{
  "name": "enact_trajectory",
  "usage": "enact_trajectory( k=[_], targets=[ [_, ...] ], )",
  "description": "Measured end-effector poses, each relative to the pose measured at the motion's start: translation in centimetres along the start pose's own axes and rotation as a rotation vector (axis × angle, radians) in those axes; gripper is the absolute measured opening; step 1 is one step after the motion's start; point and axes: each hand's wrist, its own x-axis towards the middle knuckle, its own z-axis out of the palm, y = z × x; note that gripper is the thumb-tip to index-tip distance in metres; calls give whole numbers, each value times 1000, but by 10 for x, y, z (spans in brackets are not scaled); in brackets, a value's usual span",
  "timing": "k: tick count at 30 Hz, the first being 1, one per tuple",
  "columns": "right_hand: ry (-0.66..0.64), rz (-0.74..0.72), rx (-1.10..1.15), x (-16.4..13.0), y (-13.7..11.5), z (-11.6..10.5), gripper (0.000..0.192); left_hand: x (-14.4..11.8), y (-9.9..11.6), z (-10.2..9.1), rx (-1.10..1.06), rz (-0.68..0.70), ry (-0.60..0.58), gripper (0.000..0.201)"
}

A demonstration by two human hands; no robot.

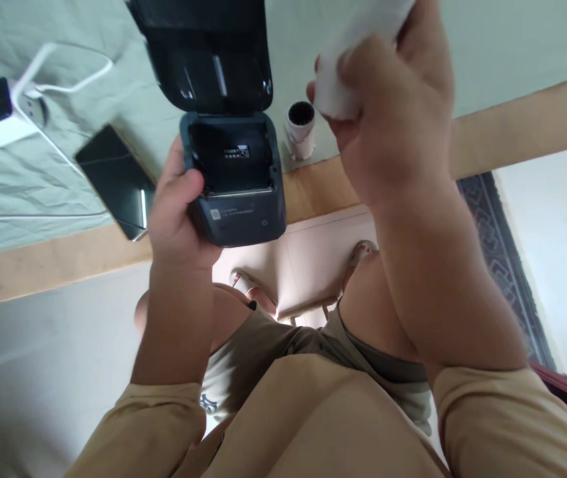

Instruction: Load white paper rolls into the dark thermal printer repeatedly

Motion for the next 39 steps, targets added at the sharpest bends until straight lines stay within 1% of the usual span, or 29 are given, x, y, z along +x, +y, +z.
enact_trajectory(
  k=[2,4,6,8,10,12,14,16,18,20,24,27,29,31,33,35,39],
  targets=[
    [-14,-8,-19,-12,-21,14,32,-1,1,1,0,-16,3,42],
    [-33,-3,-33,-25,-42,23,29,-1,2,2,-16,-37,12,41],
    [-48,3,-56,-32,-57,26,27,-2,4,4,-21,-40,22,40],
    [-58,1,-97,-31,-66,28,25,-2,6,7,-7,-32,36,39],
    [-63,-28,-162,-22,-68,30,24,-3,8,9,21,-36,52,39],
    [-71,-95,-249,-11,-69,33,24,-3,9,11,38,-47,65,38],
    [-76,-176,-320,-1,-69,37,26,-4,10,13,26,-37,64,35],
    [-60,-217,-346,4,-71,39,27,-5,11,14,1,-25,61,33],
    [-27,-208,-342,4,-74,40,29,-6,12,15,-13,-32,60,32],
    [-6,-164,-311,2,-76,39,29,-6,13,16,-16,-53,60,32],
    [35,-79,-126,0,-81,39,21,-8,15,18,-30,-73,81,35],
    [20,-127,-80,0,-83,41,14,-8,16,19,-20,-65,100,33],
    [-25,-170,-113,-1,-83,43,12,-8,17,18,6,-63,100,29],
    [-58,-198,-153,-3,-82,45,10,-6,16,15,17,-57,72,30],
    [-71,-220,-176,-5,-81,48,12,-5,14,11,12,-54,47,34],
    [-50,-216,-174,-6,-80,50,20,-4,11,8,11,-50,49,37],
    [19,-118,-175,-6,-81,50,30,-4,8,6,10,-46,54,36]
  ],
)
